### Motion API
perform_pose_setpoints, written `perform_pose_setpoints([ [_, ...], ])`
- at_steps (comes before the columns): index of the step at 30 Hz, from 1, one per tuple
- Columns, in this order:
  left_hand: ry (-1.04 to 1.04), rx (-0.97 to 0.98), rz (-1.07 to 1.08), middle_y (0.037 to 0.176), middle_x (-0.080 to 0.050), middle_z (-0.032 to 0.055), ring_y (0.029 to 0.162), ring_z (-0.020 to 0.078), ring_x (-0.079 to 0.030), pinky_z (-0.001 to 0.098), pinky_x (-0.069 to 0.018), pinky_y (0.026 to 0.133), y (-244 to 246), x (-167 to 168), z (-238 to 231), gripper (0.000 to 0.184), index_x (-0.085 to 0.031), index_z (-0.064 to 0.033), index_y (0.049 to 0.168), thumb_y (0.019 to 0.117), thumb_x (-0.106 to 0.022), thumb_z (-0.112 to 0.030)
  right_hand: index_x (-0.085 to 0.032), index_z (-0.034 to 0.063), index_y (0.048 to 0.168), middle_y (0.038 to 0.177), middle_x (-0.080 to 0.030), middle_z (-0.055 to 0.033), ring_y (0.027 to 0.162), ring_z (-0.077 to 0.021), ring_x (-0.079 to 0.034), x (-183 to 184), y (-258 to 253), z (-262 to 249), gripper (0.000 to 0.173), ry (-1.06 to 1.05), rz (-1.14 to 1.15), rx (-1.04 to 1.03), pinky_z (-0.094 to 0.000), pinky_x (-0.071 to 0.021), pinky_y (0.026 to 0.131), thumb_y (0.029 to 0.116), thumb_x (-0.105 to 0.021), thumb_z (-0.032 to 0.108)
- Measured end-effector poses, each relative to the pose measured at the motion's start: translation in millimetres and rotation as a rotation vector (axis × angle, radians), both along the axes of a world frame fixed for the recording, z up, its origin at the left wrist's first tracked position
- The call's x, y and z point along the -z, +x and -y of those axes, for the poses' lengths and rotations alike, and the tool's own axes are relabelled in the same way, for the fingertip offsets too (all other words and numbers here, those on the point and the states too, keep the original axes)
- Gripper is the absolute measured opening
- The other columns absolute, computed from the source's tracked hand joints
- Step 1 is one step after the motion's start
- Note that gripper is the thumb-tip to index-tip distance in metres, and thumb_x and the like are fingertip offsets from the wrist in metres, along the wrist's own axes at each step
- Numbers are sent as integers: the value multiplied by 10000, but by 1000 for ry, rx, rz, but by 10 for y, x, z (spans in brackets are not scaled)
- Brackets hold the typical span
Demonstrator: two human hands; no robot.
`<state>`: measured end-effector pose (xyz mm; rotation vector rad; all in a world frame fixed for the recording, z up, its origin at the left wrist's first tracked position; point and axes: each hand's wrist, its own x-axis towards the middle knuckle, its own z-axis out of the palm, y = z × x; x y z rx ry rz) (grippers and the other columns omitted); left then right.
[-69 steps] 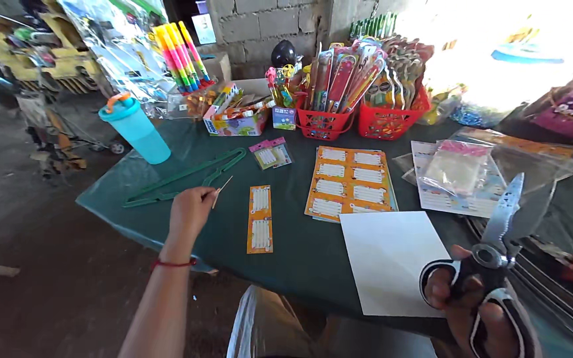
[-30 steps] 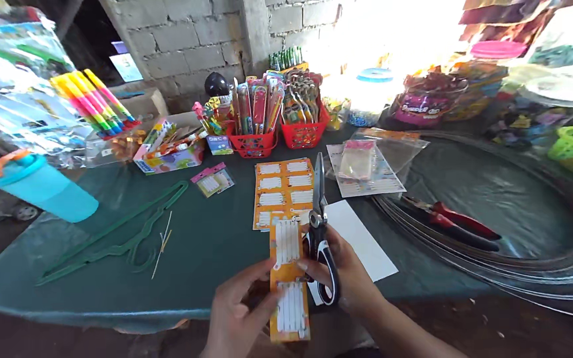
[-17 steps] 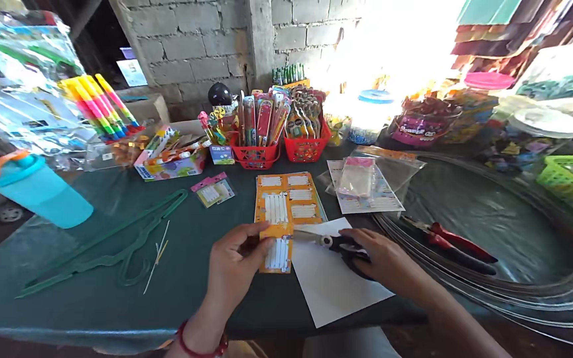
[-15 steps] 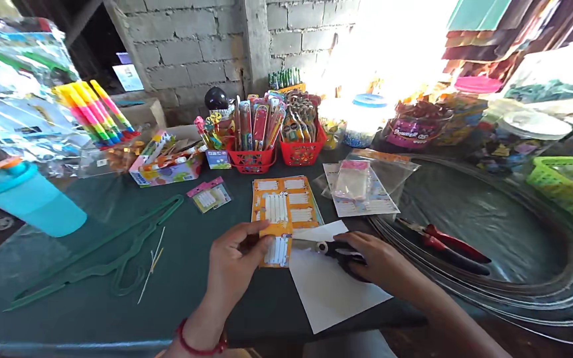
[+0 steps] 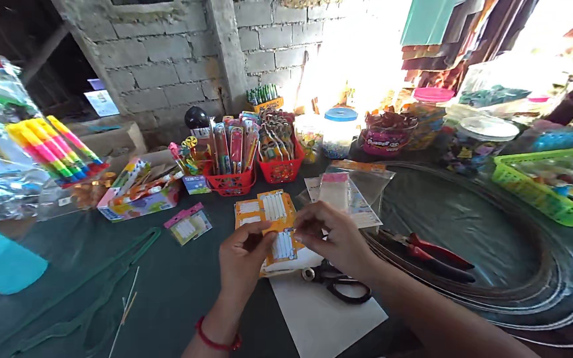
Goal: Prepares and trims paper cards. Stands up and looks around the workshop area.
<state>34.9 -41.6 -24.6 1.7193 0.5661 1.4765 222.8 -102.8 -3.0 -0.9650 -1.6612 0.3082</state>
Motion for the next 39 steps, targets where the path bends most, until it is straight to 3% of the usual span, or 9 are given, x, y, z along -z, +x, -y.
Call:
perform_pose_setpoints([
  [6, -112, 78, 44, 875, -711, -44, 760, 34, -683, 207, -595, 716, -25, 150, 32, 326, -671, 25, 1178, 857, -722, 35, -660, -42, 1070, 964, -690, -34, 862, 0, -654, 312, -90, -62, 201, 35, -95, -28, -156, -555, 790, 889, -688, 39],
  [11, -221, 138, 8, 873, -707, -25, 761, 62, -702, 229, -607, 726, 14, 133, 70, 768, -318, 97, 1507, 860, -723, 8, -628, -52, 1099, 939, -677, -26, 844, 3, -647, 361, -69, -37, 237, 41, -100, 10, -149, -553, 781, 879, -687, 15],
  [13, -315, 159, 18, 883, -713, -27, 773, 63, -701, 235, -607, 740, 4, 135, 84, 686, -399, 74, 1475, 871, -717, -2, -588, -58, 1129, 926, -672, -12, 835, -3, -650, 357, -72, -36, 291, -6, -128, 6, -161, -558, 773, 867, -694, 10],
  [16, -398, 188, 80, 897, -729, -26, 800, 64, -702, 233, -603, 750, -8, 146, 100, 278, -655, -2, 1168, 893, -693, -5, -549, -55, 1201, 917, -674, 16, 824, -1, -654, 347, -86, -27, 374, -103, -183, -2, -166, -560, 765, 875, -707, 39],
  [19, -401, 207, 115, 877, -722, -37, 798, 50, -692, 224, -597, 746, -4, 170, 102, 106, -713, -82, 976, 903, -691, -8, -594, -45, 1176, 940, -680, 23, 831, 1, -655, 330, -78, -16, 310, -186, -253, -47, -170, -564, 769, 904, -698, 59],
  [23, -403, 206, 97, 867, -726, -30, 787, 57, -698, 231, -602, 745, -13, 191, 100, 105, -717, -79, 954, 902, -685, 7, -648, -2, 1046, 938, -674, 49, 825, 24, -640, 364, -68, -32, 132, -180, -303, -115, -162, -559, 766, 918, -663, 28],
  [27, -442, 201, 86, 862, -720, -15, 764, 61, -694, 226, -601, 715, -2, 173, 114, 88, -700, -68, 944, 915, -666, 9, -559, -1, 1116, 922, -647, 43, 817, 4, -631, 378, -86, -32, 233, -140, -289, -90, -172, -550, 749, 910, -665, 21],
  [33, -386, 155, 72, 943, -718, 22, 753, 112, -727, 258, -620, 672, 27, 142, 112, 608, -324, -30, 1404, 900, -656, 40, -678, -41, 1076, 1009, -681, -49, 874, 11, -635, 404, -73, -31, 162, -21, -89, -34, -131, -540, 764, 948, -635, 48],
  [39, -90, 87, -43, 983, -735, 14, 799, 43, -705, 202, -608, 732, 24, 244, 124, 288, -694, 24, 1150, 871, -744, -21, -694, -47, 1115, 1009, -685, -62, 865, 4, -631, 409, -69, -40, 230, -46, -67, -24, -130, -531, 768, 908, -678, 53],
])
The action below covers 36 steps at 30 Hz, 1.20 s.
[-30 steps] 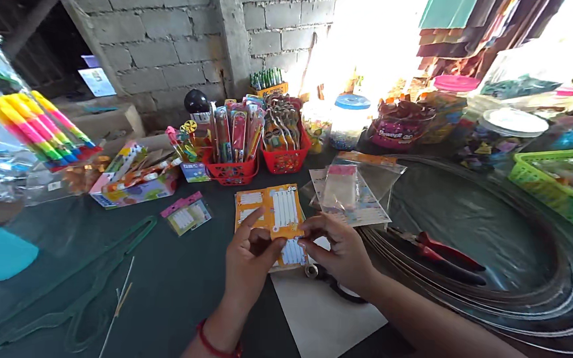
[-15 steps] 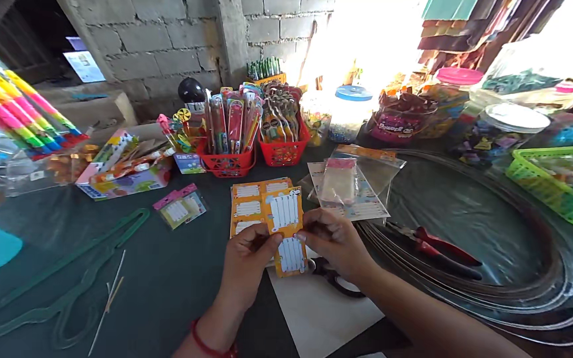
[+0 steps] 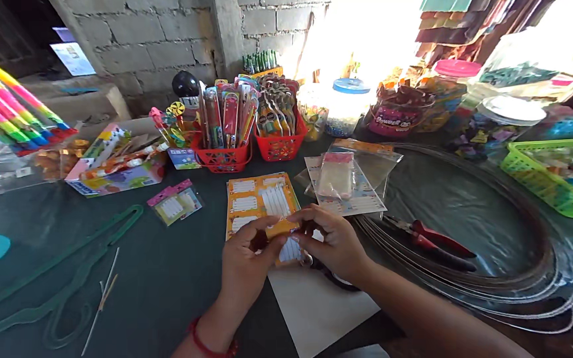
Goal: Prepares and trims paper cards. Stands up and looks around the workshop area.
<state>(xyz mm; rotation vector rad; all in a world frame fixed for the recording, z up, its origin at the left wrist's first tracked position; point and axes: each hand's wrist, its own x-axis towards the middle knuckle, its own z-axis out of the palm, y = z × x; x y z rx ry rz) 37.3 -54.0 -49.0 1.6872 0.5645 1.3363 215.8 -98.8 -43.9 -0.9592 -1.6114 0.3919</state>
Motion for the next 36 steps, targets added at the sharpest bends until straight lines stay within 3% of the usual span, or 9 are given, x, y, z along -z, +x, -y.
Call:
perform_pose_setpoints([
  [2, 99, -53, -44, 1009, -727, 43, 831, 35, -705, 189, -605, 763, 8, 21, -8, 294, -716, 33, 1131, 853, -762, -51, -696, -47, 1100, 989, -686, -63, 858, 7, -627, 0, -4, 6, 223, 20, 15, 14, -124, -524, 772, 900, -685, 51],
  [7, 275, -120, -66, 924, -675, 18, 842, -13, -645, 120, -549, 763, 0, 58, -55, 213, -775, -20, 1058, 863, -769, -105, -719, -31, 1033, 950, -687, -90, 846, -2, -631, -15, -22, 25, 164, 120, 116, 108, -106, -511, 779, 911, -681, 71],
  [14, 367, -147, -89, 820, -587, -24, 782, -50, -556, 72, -466, 717, -2, 81, -76, 108, -796, -68, 953, 895, -748, -146, -736, 0, 963, 916, -657, -76, 846, 10, -623, -2, -16, 10, 120, 178, 126, 100, -97, -516, 786, 942, -680, 104],
  [16, 385, -168, -111, 850, -594, -7, 810, -42, -567, 77, -476, 737, 8, 82, -69, 119, -796, -70, 959, 890, -753, -157, -728, -7, 955, 923, -660, -82, 843, 5, -628, 2, -11, 12, 113, 171, 130, 82, -98, -520, 782, 944, -672, 91],
  [19, 387, -179, -125, 1011, -613, 46, 966, -4, -592, 101, -498, 841, 24, 80, -66, 216, -788, -74, 1055, 872, -781, -189, -716, -27, 958, 937, -668, -76, 839, 12, -636, -11, -13, 30, 127, 118, 74, 57, -108, -532, 776, 942, -676, 92],
  [22, 362, -141, -119, 1125, -672, 85, 1057, 47, -648, 159, -553, 889, 20, 76, -79, 199, -785, -71, 1046, 882, -780, -184, -708, -31, 996, 960, -674, -34, 852, 19, -641, -18, -14, 36, 135, 50, -53, -6, -130, -550, 783, 935, -692, 88],
  [25, 343, -86, -105, 1127, -717, 110, 973, 48, -691, 166, -580, 812, 28, 75, -71, 206, -767, -2, 1049, 893, -756, -136, -707, -20, 1016, 962, -674, -6, 864, 27, -637, 0, -29, 36, 148, 28, -114, -56, -141, -552, 795, 933, -702, 102],
  [31, 301, -62, -91, 1123, -716, 92, 874, 5, -679, 125, -561, 705, 31, 54, -40, 188, -765, -12, 1059, 908, -741, -122, -694, -24, 1072, 991, -695, 16, 879, 23, -650, -18, -36, 45, 179, 3, -157, -74, -160, -563, 812, 935, -696, 92],
  [36, 359, -124, -92, 1052, -714, 100, 857, 4, -672, 117, -559, 715, 23, 50, -47, 158, -769, 15, 1008, 901, -739, -98, -695, -53, 1093, 961, -706, -45, 863, 8, -650, -11, -27, 31, 207, 106, 4, 23, -136, -541, 803, 932, -680, 77],
])
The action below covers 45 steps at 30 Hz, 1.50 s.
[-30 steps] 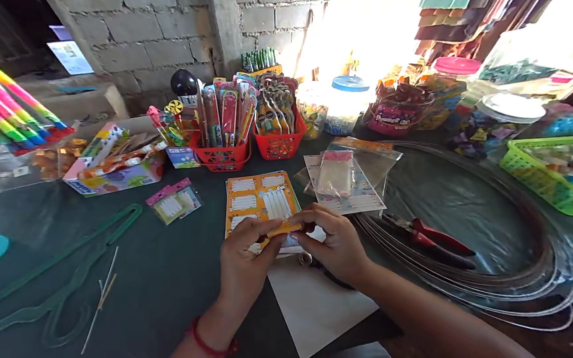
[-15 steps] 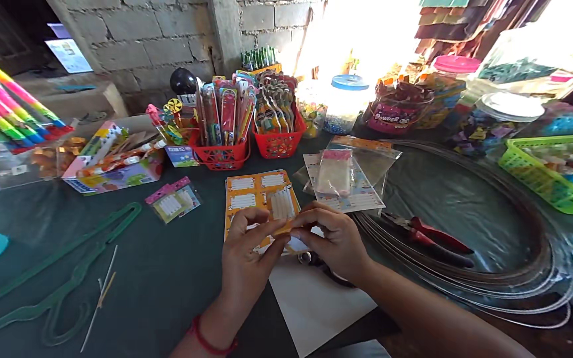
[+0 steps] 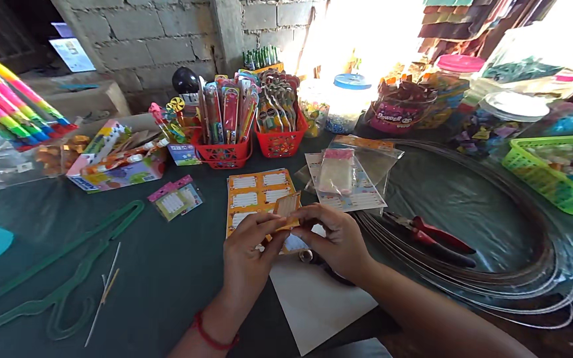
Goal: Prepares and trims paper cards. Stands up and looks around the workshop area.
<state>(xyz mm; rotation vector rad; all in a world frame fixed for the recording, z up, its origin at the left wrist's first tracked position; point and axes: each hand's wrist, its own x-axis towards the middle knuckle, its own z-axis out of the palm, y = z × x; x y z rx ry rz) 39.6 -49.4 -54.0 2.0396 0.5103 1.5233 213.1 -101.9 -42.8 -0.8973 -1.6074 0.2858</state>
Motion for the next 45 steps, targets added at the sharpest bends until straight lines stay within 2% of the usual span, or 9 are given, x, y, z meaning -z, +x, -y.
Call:
perform_pose_setpoints([
  [3, 49, -26, 1, 1027, -717, 103, 856, 4, -667, 113, -552, 727, -7, 0, -5, 146, -770, 16, 986, 908, -737, -102, -717, -19, 1035, 914, -690, -70, 845, 3, -627, -4, 9, -4, 166, 99, 138, 121, -103, -506, 793, 933, -684, 107],
  [6, 100, -71, -17, 969, -713, 77, 831, -16, -620, 88, -483, 696, -12, 0, -17, 121, -780, -19, 947, 908, -735, -125, -728, 5, 993, 901, -658, -78, 848, -7, -624, 15, 17, -16, 130, 151, 187, 151, -103, -512, 797, 949, -682, 119],
  [12, 113, -78, -55, 935, -713, 0, 930, 34, -597, 149, -441, 793, -44, 2, -47, 77, -777, -120, 893, 891, -740, -188, -736, 99, 960, 906, -598, -49, 916, -57, -559, 21, 54, -25, 92, 154, 256, 132, -152, -449, 840, 962, -659, 149],
  [24, -41, 8, -29, 971, -710, -36, 936, -14, -601, 113, -457, 756, -138, -77, -117, 66, -780, -136, 899, 892, -747, -193, -744, 51, 939, 955, -608, -25, 962, 12, -560, -82, 169, -10, 117, 3, 119, 71, -114, -462, 856, 939, -647, 115],
  [30, -145, 47, -33, 975, -682, -33, 868, -48, -607, 98, -490, 716, -164, -117, -113, 174, -740, -54, 976, 988, -623, -182, -713, 76, 889, 928, -614, 57, 930, 37, -581, -66, 193, -26, 58, -111, -48, -18, -132, -502, 836, 918, -693, 123],
  [32, -201, 28, -5, 980, -689, -27, 881, -13, -642, 132, -533, 739, -168, -118, -113, 219, -717, -31, 1022, 1029, -568, -191, -706, 94, 895, 916, -627, 76, 913, 26, -591, -64, 216, -36, 36, -130, -131, -42, -150, -509, 823, 922, -688, 110],
  [37, -282, 21, -109, 942, -731, -10, 847, 12, -695, 183, -577, 749, -141, -110, -85, 243, -695, -21, 1054, 1025, -577, -230, -702, 124, 913, 919, -640, 89, 866, 15, -607, -58, 191, -44, 67, -144, -302, -93, -164, -529, 793, 921, -683, 61],
  [42, -233, -114, -231, 1077, -698, 59, 977, 63, -681, 211, -573, 823, -94, -52, -71, 333, -707, -31, 1158, 975, -638, -299, -679, 146, 891, 899, -642, 92, 861, 12, -610, -32, 161, -40, 99, -136, -331, -110, -167, -528, 790, 899, -713, 53],
  [45, -373, -51, -356, 1180, -706, 77, 1052, 104, -676, 292, -556, 907, -127, -95, -79, 375, -698, -52, 1228, 998, -609, -335, -674, 160, 889, 901, -633, 101, 882, 18, -606, -11, 146, -43, 101, -100, -327, -121, -167, -526, 808, 903, -719, 71],
])
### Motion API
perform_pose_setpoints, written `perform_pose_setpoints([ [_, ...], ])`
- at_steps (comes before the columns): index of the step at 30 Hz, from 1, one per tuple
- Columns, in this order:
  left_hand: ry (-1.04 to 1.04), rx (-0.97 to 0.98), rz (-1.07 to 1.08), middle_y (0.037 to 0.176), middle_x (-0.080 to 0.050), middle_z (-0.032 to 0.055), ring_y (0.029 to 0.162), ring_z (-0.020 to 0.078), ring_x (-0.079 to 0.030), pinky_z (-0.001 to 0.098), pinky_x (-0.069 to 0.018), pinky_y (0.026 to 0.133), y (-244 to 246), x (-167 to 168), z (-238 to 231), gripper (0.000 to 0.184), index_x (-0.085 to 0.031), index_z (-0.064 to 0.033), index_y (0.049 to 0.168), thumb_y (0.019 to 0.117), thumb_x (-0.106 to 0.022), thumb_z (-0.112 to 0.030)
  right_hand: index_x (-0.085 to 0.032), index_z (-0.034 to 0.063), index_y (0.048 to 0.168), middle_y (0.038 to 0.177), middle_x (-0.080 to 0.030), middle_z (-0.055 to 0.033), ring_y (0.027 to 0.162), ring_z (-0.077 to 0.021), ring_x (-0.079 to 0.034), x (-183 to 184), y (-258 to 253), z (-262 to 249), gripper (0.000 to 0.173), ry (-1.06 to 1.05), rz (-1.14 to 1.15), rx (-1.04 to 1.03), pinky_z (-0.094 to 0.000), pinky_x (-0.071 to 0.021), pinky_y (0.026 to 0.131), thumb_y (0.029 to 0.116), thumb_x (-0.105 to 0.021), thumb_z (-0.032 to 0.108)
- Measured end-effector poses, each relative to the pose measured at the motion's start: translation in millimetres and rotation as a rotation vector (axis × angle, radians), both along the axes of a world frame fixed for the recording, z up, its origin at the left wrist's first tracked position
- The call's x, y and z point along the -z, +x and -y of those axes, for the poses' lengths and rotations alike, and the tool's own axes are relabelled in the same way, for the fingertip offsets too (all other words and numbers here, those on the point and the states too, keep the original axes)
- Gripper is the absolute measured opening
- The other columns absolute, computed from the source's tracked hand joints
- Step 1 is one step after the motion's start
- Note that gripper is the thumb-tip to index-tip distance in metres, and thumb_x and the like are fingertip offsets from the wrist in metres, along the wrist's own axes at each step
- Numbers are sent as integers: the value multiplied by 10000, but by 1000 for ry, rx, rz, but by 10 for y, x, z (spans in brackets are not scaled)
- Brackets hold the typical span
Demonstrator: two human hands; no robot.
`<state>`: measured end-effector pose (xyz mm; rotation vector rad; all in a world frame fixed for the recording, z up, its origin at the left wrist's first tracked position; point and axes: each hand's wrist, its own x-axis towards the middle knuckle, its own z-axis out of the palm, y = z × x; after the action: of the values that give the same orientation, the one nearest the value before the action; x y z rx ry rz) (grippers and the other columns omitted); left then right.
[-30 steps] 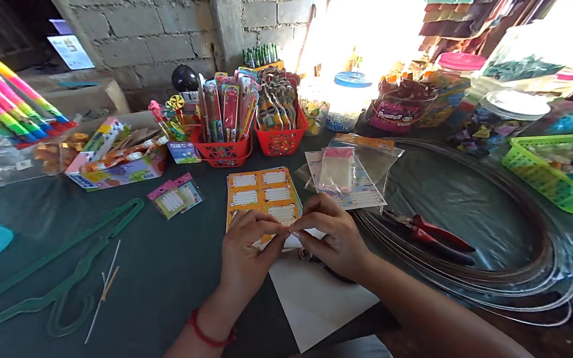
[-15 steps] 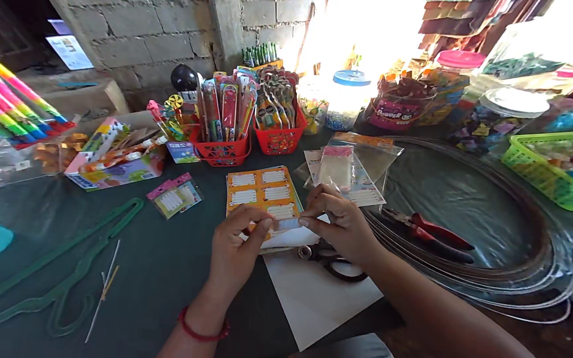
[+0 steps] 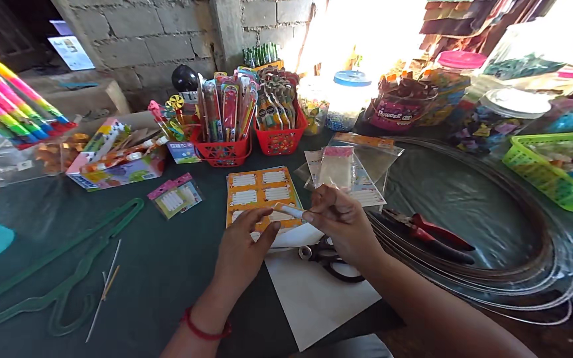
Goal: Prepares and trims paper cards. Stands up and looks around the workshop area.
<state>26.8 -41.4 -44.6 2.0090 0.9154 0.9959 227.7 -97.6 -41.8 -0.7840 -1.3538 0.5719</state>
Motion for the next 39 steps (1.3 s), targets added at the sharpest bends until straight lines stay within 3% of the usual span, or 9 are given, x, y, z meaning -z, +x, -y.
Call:
perform_pose_setpoints([
  [4, -238, 132, 90, 1302, -655, 91, 1160, 94, -630, 286, -517, 983, 28, -29, 13, 513, -541, 9, 1393, 987, -632, -290, -682, 166, 893, 921, -630, 101, 885, 27, -601, 7, -21, 0, 85, 3, -12, -34, -152, -522, 798, 916, -717, 91],
  [8, -405, 187, 299, 1147, -684, 30, 983, 69, -676, 254, -569, 882, 53, -48, 16, 515, -452, 22, 1406, 978, -641, -194, -691, 158, 921, 940, -633, 98, 912, 22, -601, 20, -35, 1, 47, 7, -12, -57, -160, -520, 818, 942, -698, 117],
  [12, -642, 210, 436, 1139, -705, 65, 1000, 129, -715, 269, -591, 883, 54, -146, 54, 502, -358, 16, 1488, 1025, -537, -62, -680, 160, 928, 941, -625, 91, 954, 24, -594, 45, -50, -3, 32, 91, 83, 41, -162, -510, 862, 951, -696, 144],
  [16, -795, 299, 552, 1189, -713, 77, 1049, 162, -719, 289, -589, 913, 24, -150, 51, 371, -493, -3, 1376, 1014, -551, -65, -662, 127, 953, 960, -587, 42, 991, 15, -567, 54, -73, 4, 31, 224, 225, 149, -148, -488, 886, 959, -688, 143],
  [19, -821, 366, 592, 1175, -729, 74, 1033, 164, -726, 295, -593, 901, 20, -131, 52, 354, -546, -27, 1326, 984, -610, -92, -661, 121, 956, 964, -593, 39, 998, 12, -570, 58, -87, 7, 31, 223, 221, 142, -147, -489, 888, 959, -686, 139],
  [23, -752, 326, 623, 1240, -674, 85, 1063, 175, -708, 297, -594, 908, 48, -94, 38, 504, -416, -24, 1445, 976, -600, -41, -647, 114, 970, 970, -629, 53, 983, 16, -596, 59, -82, 0, 35, 180, 174, 101, -156, -506, 877, 974, -664, 144],
  [30, -627, 185, 598, 1077, -730, 77, 949, 155, -734, 274, -613, 834, 64, -125, 68, 444, -487, 15, 1414, 977, -551, 59, -603, 131, 992, 901, -658, 106, 815, 15, -636, 2, -94, 11, 57, 27, -89, 128, -191, -559, 776, 982, -614, 75],
  [34, -631, 190, 588, 1097, -727, 84, 973, 160, -731, 293, -611, 853, 59, -122, 68, 528, -415, -2, 1464, 962, -575, 26, -620, 110, 967, 946, -653, 86, 872, 22, -625, 48, -82, -17, 34, 83, 21, 147, -182, -553, 803, 966, -634, 79],
  [39, -459, 210, 579, 1018, -714, -17, 953, 76, -694, 259, -580, 891, 18, -51, 31, 160, -634, -60, 1103, 955, -650, -119, -611, 70, 959, 983, -643, -58, 983, -70, -624, 83, -107, -14, 96, 366, 460, 280, -178, -519, 881, 982, -656, 151],
])
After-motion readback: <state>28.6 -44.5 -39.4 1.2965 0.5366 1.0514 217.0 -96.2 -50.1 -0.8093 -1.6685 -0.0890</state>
